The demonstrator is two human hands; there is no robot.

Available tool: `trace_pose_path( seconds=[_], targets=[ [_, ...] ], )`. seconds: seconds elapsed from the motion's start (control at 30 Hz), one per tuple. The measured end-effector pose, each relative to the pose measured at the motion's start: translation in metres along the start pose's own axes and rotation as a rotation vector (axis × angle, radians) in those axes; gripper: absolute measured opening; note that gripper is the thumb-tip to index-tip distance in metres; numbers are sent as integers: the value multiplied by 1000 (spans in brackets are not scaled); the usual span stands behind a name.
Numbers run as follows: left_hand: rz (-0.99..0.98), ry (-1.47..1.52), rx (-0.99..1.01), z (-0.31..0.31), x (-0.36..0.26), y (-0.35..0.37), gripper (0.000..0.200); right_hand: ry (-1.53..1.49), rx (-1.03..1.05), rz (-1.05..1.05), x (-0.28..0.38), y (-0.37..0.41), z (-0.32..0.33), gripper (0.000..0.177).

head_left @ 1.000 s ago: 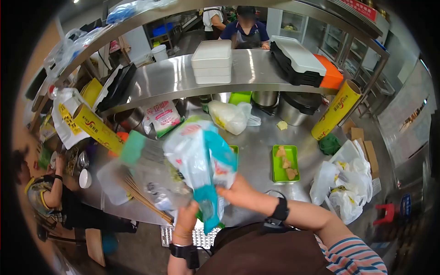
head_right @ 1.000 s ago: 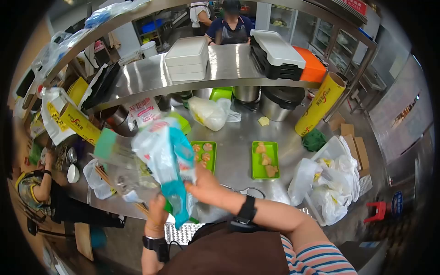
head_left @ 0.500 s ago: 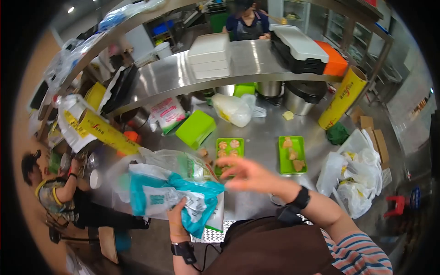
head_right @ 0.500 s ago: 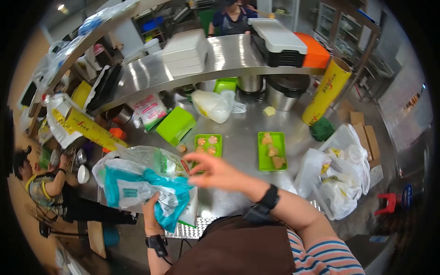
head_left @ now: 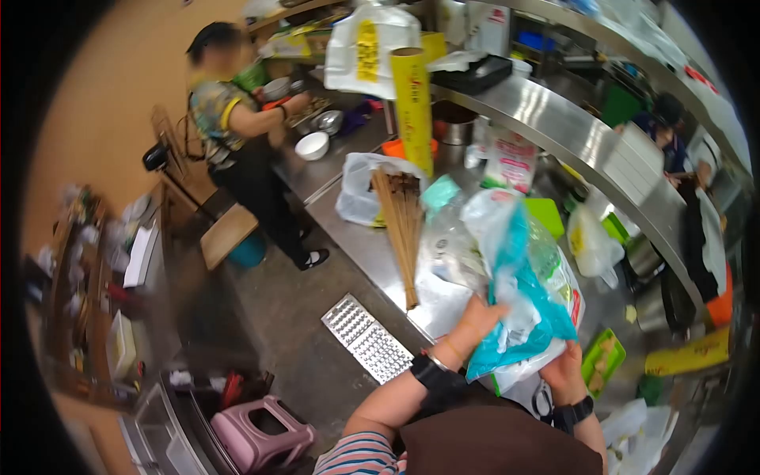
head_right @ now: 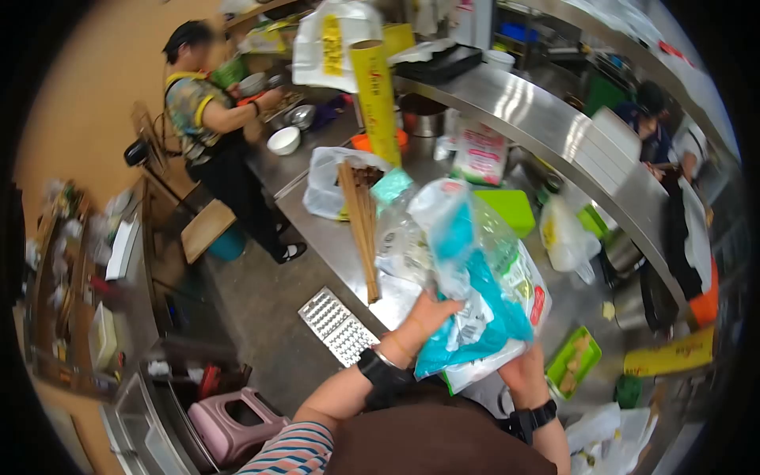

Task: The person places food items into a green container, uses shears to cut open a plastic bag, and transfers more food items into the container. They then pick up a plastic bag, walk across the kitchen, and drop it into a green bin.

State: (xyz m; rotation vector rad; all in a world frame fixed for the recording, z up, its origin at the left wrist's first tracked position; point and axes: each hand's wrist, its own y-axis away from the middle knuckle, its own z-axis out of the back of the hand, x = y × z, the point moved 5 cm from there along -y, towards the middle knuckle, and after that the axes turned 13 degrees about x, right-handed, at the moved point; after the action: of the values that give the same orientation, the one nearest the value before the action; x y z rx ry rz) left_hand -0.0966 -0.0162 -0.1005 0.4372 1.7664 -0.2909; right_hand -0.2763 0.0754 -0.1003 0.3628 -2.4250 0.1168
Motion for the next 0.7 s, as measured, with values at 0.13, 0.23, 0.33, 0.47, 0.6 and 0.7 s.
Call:
trace_pose_path(
  seconds=[0.13, 0.23, 0.33, 0.47, 0.6, 0.7],
  targets=[
    [-87, -675, -105, 4, -10, 17, 65, 25, 103, -100, -14, -9, -32, 84],
    [-299, -1014, -155, -8, -26, 32, 74, 141, 181, -162, -24, -22, -48, 90],
    [-193, -1209, -36, -27, -19, 37, 70, 127, 105, -202, -32, -22, -15, 87],
    [-316, -1235, -87, -32, -17, 42, 64, 103, -54, -125, -37, -40, 1, 66],
    [-443, -871, 4, -8, -34, 53, 65, 245, -42, -69, -21, -53, 30, 52],
    [-473, -551, -55, 17, -37, 55, 79, 240, -5, -74, -14, -62, 21, 45]
  ],
)
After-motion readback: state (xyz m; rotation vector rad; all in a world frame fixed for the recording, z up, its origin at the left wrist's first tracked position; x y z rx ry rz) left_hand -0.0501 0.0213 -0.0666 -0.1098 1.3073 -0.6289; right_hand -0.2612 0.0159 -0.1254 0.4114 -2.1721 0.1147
